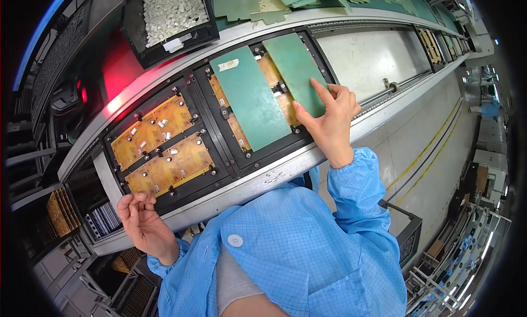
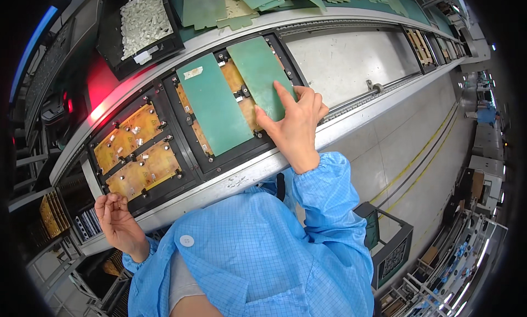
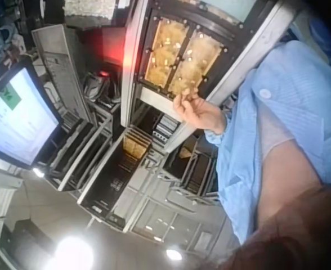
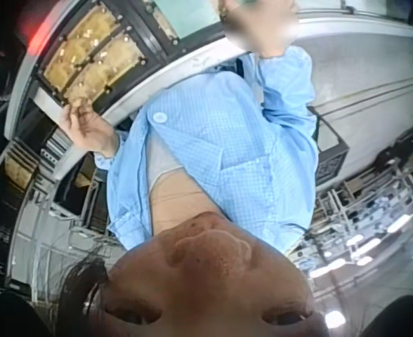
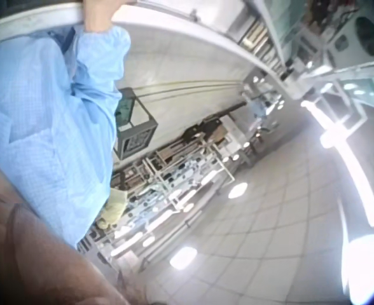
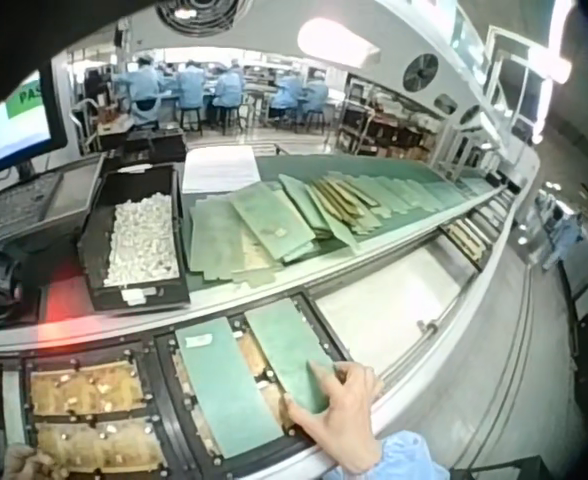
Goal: Manual assembly and inspection of components on printed circuit boards at an industrial workstation.
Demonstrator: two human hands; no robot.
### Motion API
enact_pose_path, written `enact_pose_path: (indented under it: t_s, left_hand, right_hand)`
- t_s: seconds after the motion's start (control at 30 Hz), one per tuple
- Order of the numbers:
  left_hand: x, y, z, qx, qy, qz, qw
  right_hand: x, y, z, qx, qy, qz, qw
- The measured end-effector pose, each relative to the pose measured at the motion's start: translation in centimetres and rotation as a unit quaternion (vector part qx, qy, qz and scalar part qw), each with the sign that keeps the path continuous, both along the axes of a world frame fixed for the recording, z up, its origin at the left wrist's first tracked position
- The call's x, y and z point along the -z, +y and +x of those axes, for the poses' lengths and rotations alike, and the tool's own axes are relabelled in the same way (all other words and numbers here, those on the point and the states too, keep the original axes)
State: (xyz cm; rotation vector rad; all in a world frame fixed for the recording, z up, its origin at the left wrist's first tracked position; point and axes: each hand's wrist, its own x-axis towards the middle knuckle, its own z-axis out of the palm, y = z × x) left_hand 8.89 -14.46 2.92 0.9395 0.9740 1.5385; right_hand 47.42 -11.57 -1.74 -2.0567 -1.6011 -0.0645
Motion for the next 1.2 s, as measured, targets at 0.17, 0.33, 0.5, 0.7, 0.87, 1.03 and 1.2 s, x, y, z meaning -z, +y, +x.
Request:
enact_pose_path:
  t_s: [0.17, 0.33, 0.5, 0.7, 0.87, 1.03, 1.2]
  left_hand:
    - [-0.1, 0.1, 0.3, 0.003, 0.004, 0.003, 1.0]
    - [0.2, -0.1, 0.3, -0.002, 0.011, 0.004, 1.0]
    - [0.5, 0.1, 0.6, 0.004, 0.024, -0.001, 1.0]
    - [0.9, 0.8, 1.8, -0.007, 0.029, -0.009, 1.0]
    - [0.9, 1.3, 2.9, 0.023, 0.043, -0.007, 0.999]
    - [-0.9, 2.0, 2.7, 0.036, 0.188, -0.008, 0.982]
    - [-3.8, 4.6, 5.6, 0.121, 0.322, 0.068, 0.936]
  right_hand:
    - [0.3, 0.2, 0.0, 0.017, -0.009, 0.004, 1.0]
    - [0.2, 0.0, 0.1, 0.014, -0.018, -0.007, 1.0]
    - [0.3, 0.3, 0.1, 0.003, -0.034, -0.027, 0.999]
    - [0.4, 0.7, 0.3, -0.006, -0.041, -0.039, 0.998]
    - [-0.6, 0.6, 1.7, -0.032, -0.042, -0.073, 0.996]
    - [-2.2, 0.6, 6.9, -0.063, 0.053, 0.026, 0.996]
    - [-3.1, 4.1, 4.8, -0.283, -0.021, -0.029, 0.958]
